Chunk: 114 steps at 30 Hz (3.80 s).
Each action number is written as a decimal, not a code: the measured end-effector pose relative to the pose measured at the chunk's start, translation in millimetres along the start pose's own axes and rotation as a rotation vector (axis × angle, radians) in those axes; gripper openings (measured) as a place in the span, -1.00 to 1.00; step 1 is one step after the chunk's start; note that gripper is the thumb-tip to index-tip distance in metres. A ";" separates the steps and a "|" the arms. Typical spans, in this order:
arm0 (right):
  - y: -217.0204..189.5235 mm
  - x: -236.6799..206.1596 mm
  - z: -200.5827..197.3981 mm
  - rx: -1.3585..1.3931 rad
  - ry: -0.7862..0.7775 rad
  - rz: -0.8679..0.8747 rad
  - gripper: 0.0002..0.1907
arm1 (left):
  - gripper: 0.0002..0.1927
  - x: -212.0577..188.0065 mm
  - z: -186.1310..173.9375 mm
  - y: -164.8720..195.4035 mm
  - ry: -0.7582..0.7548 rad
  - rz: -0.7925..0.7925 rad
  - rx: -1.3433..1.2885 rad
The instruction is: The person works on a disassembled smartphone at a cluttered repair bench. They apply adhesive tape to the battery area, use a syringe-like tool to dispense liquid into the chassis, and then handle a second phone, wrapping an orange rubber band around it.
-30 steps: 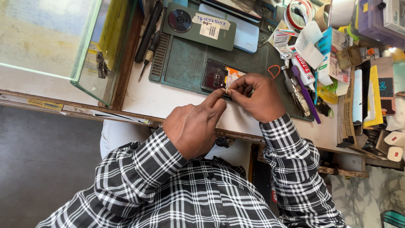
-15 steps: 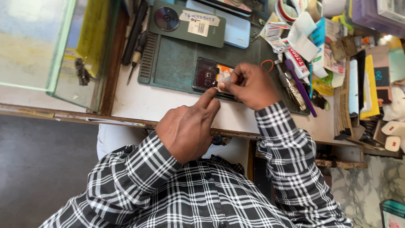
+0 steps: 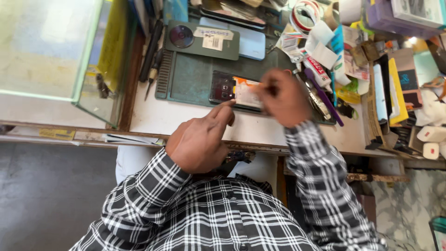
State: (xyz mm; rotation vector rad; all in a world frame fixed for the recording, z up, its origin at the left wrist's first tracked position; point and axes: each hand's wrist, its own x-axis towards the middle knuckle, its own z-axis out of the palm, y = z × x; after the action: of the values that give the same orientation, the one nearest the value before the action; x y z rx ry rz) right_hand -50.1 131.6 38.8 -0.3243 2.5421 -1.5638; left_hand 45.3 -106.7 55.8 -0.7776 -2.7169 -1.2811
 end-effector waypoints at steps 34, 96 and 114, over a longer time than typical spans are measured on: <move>15.1 -44.7 -57.2 -0.390 -0.029 -0.257 -0.89 | -0.18 43.5 68.7 45.8 -0.061 -0.160 0.160; 12.7 -67.2 -35.0 -0.372 0.144 -0.014 -0.80 | -0.20 26.6 38.4 32.5 -0.029 -0.143 -0.001; 38.4 -177.9 -110.9 -0.096 0.519 0.075 -0.80 | -0.54 19.5 30.8 45.1 0.214 0.076 -0.365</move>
State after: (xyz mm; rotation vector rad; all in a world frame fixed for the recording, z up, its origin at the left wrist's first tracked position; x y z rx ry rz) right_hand 92.2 289.3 55.4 0.1976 2.9671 -1.6750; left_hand 54.0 -51.9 72.3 -0.7095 -2.2967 -1.7562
